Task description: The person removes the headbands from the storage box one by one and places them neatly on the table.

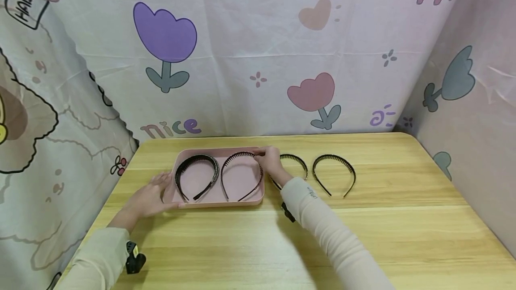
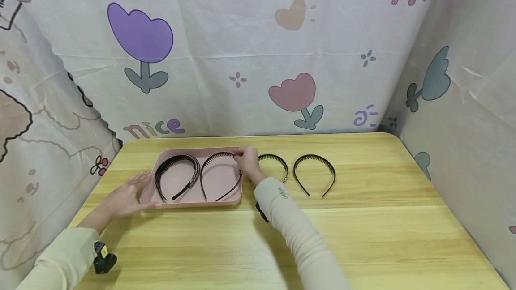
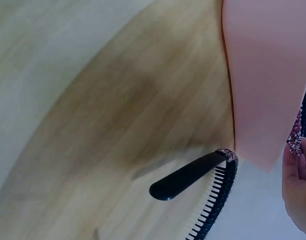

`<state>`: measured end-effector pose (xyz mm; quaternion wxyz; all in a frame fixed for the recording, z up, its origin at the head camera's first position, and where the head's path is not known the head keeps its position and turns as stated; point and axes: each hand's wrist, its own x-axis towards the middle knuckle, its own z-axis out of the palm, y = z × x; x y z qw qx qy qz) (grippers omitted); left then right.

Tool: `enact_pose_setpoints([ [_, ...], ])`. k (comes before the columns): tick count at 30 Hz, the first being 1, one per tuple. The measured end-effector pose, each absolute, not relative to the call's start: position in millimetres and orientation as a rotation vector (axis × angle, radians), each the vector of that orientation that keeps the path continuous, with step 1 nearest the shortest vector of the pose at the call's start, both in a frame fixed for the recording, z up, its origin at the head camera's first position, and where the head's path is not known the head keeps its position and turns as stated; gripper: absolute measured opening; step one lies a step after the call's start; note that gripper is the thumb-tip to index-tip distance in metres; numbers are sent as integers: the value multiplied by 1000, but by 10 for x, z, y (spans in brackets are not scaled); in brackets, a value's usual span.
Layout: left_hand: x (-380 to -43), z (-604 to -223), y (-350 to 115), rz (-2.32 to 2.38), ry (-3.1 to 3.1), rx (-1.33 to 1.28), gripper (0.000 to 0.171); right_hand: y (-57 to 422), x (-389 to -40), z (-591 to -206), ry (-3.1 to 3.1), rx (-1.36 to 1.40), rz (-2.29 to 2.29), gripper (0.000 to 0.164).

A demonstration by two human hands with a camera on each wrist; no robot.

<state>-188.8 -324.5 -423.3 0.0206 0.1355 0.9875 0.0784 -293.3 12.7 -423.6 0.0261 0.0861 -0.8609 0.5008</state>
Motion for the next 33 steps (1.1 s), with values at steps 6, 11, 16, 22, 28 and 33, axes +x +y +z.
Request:
enact_pose_setpoints([
  [6, -1885, -4225, -3242, 255, 3068, 428, 101, 154, -2945, -4195, -2670, 125, 1665, 20],
  [11, -1891, -4226, -3234, 255, 3073, 436, 101, 185, -2938, -4177, -2654, 110, 1697, 19],
  [16, -1894, -4221, -3234, 246, 3068, 438, 102, 224, -2919, -4125, -2663, 110, 1674, 19],
  [22, -1894, -4212, -3233, 237, 3058, 420, 102, 285, -2921, -4056, -2669, 118, 1702, 21],
  [28, -1900, -4221, -3233, 241, 3061, 427, 102, 393, -2920, -4008, -2680, 136, 1696, 21],
  [33, -1901, -4217, -3237, 239, 3058, 427, 102, 508, -2889, -3971, -2703, 154, 1693, 22],
])
